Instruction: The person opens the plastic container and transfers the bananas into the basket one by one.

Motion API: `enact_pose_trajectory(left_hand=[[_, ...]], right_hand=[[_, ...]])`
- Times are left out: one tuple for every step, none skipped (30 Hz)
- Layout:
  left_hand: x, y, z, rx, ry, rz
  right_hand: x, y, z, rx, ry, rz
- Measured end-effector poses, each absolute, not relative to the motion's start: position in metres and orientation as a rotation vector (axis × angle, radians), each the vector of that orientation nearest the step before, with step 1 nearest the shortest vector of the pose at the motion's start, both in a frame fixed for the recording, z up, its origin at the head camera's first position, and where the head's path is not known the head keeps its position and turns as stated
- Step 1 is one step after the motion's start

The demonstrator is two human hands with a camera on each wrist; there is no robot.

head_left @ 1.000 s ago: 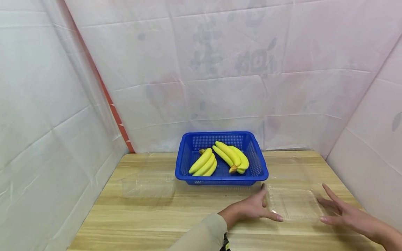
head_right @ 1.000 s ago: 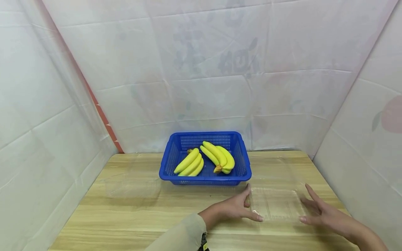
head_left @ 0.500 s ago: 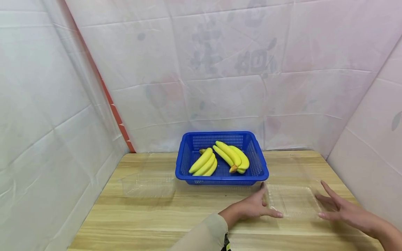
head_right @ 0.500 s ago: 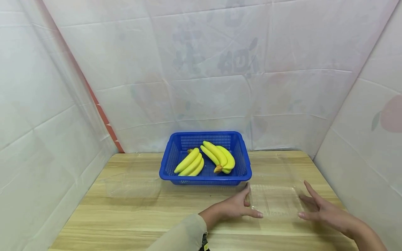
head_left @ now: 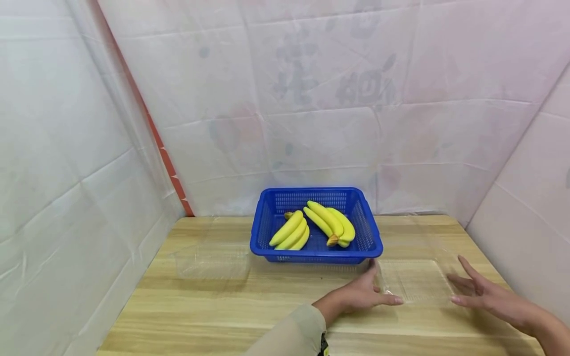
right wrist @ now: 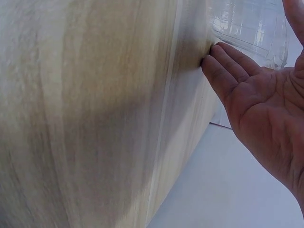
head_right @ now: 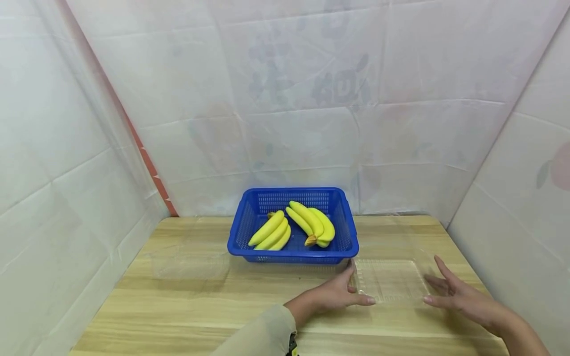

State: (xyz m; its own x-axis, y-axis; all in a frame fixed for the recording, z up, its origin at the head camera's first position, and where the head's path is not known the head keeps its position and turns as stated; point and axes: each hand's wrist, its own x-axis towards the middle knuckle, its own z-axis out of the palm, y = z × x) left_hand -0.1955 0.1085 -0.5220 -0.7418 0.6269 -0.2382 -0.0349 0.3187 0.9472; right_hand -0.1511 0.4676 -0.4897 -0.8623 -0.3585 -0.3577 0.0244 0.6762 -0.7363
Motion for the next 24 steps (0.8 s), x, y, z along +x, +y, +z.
enact_pose_trajectory(left_hand=[[-0.1952, 0.1087, -0.5221, 0.522, 2.007, 1.46], [-0.195, 0.1091, -0.5222, 0.524, 2.018, 1.462], [-0.1951, 0.1095, -0.5224, 0.528, 2.029, 1.47], [-0.1952, 0.1099, -0.5226, 0.536, 2.041, 1.481], [-0.1954, 0.1104, -0.5228, 0.54, 2.052, 1.494], [-0.1955, 0.1108, -0.5228, 0.548, 2.065, 1.508], [-0.1958, 0.1111, -0.523, 0.553, 2.075, 1.522], [-0.1959, 0.1113, -0.5233, 0.559, 2.08, 1.536], [-0.1961, 0.1115, -0.5238, 0.565, 2.078, 1.552], [-0.1962, 0.1116, -0.524, 0.572, 2.073, 1.567], [-0.1961, 0.1115, -0.5244, 0.572, 2.069, 1.575], [-0.1958, 0.1114, -0.5247, 0.572, 2.068, 1.581], [-0.1958, 0.1115, -0.5249, 0.569, 2.06, 1.591], [-0.1953, 0.1114, -0.5248, 0.56, 2.057, 1.593], [-0.195, 0.1115, -0.5247, 0.547, 2.054, 1.594], [-0.1945, 0.1115, -0.5245, 0.53, 2.054, 1.591], [-0.1939, 0.1115, -0.5244, 0.512, 2.057, 1.585], [-0.1934, 0.1116, -0.5241, 0.499, 2.056, 1.584], [-0.193, 0.1118, -0.524, 0.49, 2.058, 1.58], [-0.1924, 0.1119, -0.5239, 0.48, 2.059, 1.574], [-0.1921, 0.1121, -0.5239, 0.476, 2.058, 1.574], [-0.1918, 0.1121, -0.5238, 0.471, 2.057, 1.574], [-0.1916, 0.112, -0.5237, 0.468, 2.058, 1.571], [-0.1915, 0.1119, -0.5235, 0.467, 2.059, 1.572]], right_hand=[[-0.1508, 0.4665, -0.4892, -0.242, 2.428, -1.034], [-0.1506, 0.4653, -0.4886, -0.227, 2.446, -1.003], [-0.1505, 0.4644, -0.4879, -0.232, 2.461, -0.991], [-0.1505, 0.4637, -0.4873, -0.239, 2.481, -0.979], [-0.1508, 0.4632, -0.4868, -0.247, 2.496, -0.969], [-0.1511, 0.4629, -0.4864, -0.254, 2.507, -0.958], [-0.1515, 0.4626, -0.486, -0.261, 2.525, -0.945], [-0.1518, 0.462, -0.4858, -0.265, 2.534, -0.947], [-0.1516, 0.4618, -0.4858, -0.285, 2.541, -0.963], [-0.1516, 0.4615, -0.4857, -0.274, 2.547, -0.958], [-0.1513, 0.4612, -0.4859, -0.276, 2.553, -0.961], [-0.1512, 0.461, -0.4861, -0.262, 2.559, -0.95], [-0.1512, 0.4608, -0.4865, -0.25, 2.572, -0.941], [-0.1511, 0.4604, -0.4868, -0.245, 2.575, -0.939], [-0.151, 0.4607, -0.4872, -0.254, 2.564, -0.964], [-0.1512, 0.4607, -0.4875, -0.243, 2.556, -0.97], [-0.1515, 0.4608, -0.4877, -0.245, 2.542, -0.988], [-0.1518, 0.4608, -0.4876, -0.231, 2.53, -0.996], [-0.1518, 0.461, -0.4874, -0.233, 2.52, -1.008], [-0.1517, 0.4611, -0.4868, -0.234, 2.503, -1.021], [-0.1517, 0.4612, -0.4862, -0.228, 2.493, -1.026], [-0.1516, 0.461, -0.4855, -0.223, 2.492, -1.02], [-0.1518, 0.4608, -0.4846, -0.211, 2.482, -1.013], [-0.1518, 0.4604, -0.4839, -0.199, 2.476, -1.005]])
